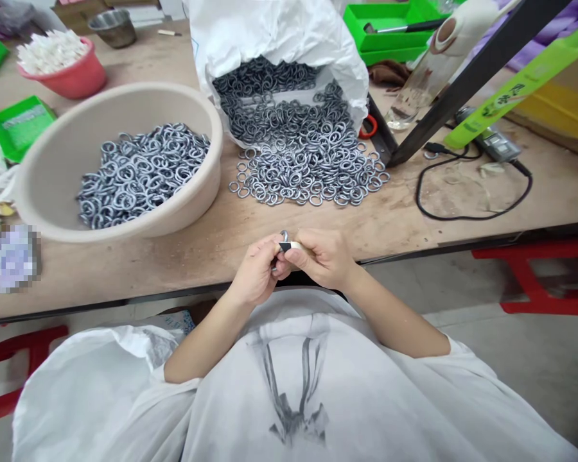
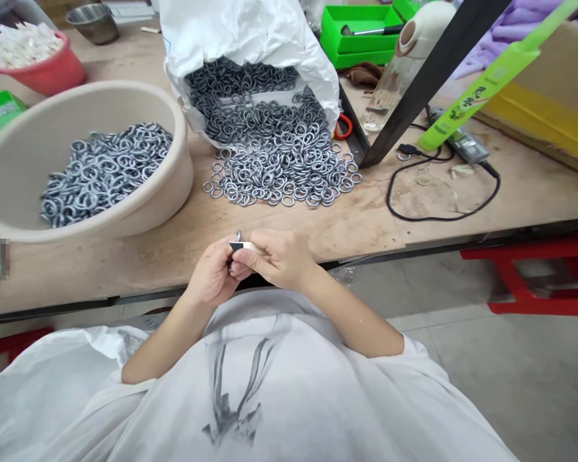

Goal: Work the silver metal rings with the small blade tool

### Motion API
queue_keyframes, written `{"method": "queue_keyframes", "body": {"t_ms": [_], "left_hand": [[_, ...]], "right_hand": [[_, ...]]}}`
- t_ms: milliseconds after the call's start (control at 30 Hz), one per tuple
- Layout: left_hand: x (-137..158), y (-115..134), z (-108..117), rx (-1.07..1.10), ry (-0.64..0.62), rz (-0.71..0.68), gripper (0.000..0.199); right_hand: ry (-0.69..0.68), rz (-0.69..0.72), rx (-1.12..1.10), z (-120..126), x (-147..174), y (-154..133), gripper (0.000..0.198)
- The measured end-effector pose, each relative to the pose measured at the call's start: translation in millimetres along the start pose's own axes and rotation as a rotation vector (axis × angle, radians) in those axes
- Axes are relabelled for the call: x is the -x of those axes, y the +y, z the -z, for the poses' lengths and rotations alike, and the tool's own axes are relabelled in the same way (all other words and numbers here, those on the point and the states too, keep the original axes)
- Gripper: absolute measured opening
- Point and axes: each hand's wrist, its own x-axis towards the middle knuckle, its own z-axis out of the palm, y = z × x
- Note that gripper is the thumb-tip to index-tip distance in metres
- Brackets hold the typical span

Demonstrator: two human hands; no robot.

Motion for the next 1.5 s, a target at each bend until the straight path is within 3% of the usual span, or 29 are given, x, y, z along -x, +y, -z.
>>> {"method": "queue_keyframes", "body": {"t_ms": [167,300,367,467,567,633,800,933,1033,1100,1167,1267,1333,1400,1500], "left_hand": [[1,1,3,-0.002,-0.023,-0.015,0.033],[11,3,4,-0.083,-0.182,0.008,0.048],[13,5,7,-0.092,-0.196,0.011,0.048],[9,9,17,-0.039,-0.089,-0.021,0.037],[3,14,29,0.023,0.011,-0.035,0.023],[1,18,36,0.045,0.081,-0.057,0.024],[-7,25,43,0.067,0.233,-0.068,0.005],[-16,29,39,0.088,0.267,-0.061,0.018],[-21,28,39,0.030,0.276,-0.101,0.023],[-23,24,40,-0.051,0.292,-0.187,0.026],[-25,17,41,-0.158,0.317,-0.312,0.029],[-27,3,36,-0.329,0.310,-0.423,0.031],[-27,-6,29,-0.391,0.289,-0.438,0.033],[-26,-10,21,-0.384,0.278,-0.441,0.036],[-20,-10,11,-0.291,0.222,-0.390,0.045]], "right_hand": [[-0.034,-0.028,-0.005,-2,-2,3,0.059],[0.026,-0.285,0.163,2,-18,27,0.056],[0.013,-0.376,0.318,3,-32,34,0.049],[-0.069,-0.338,0.507,-1,-57,31,0.031],[-0.201,-0.321,0.666,-9,-81,25,0.028],[-0.261,-0.365,0.734,-10,-90,24,0.026],[-0.183,-0.376,0.694,-4,-85,34,0.026],[-0.183,-0.252,0.629,-8,-78,41,0.031],[-0.209,-0.233,0.600,-11,-81,45,0.027],[-0.157,-0.247,0.475,-10,-82,45,0.018],[-0.084,-0.277,0.164,-9,-77,41,0.016],[-0.016,-0.338,-0.465,-13,-60,27,0.036],[-0.002,-0.399,-0.758,-19,-46,14,0.047],[0.018,-0.452,-0.889,-26,-35,5,0.052],[0.127,-0.429,-0.845,-31,-30,2,0.053]]}}
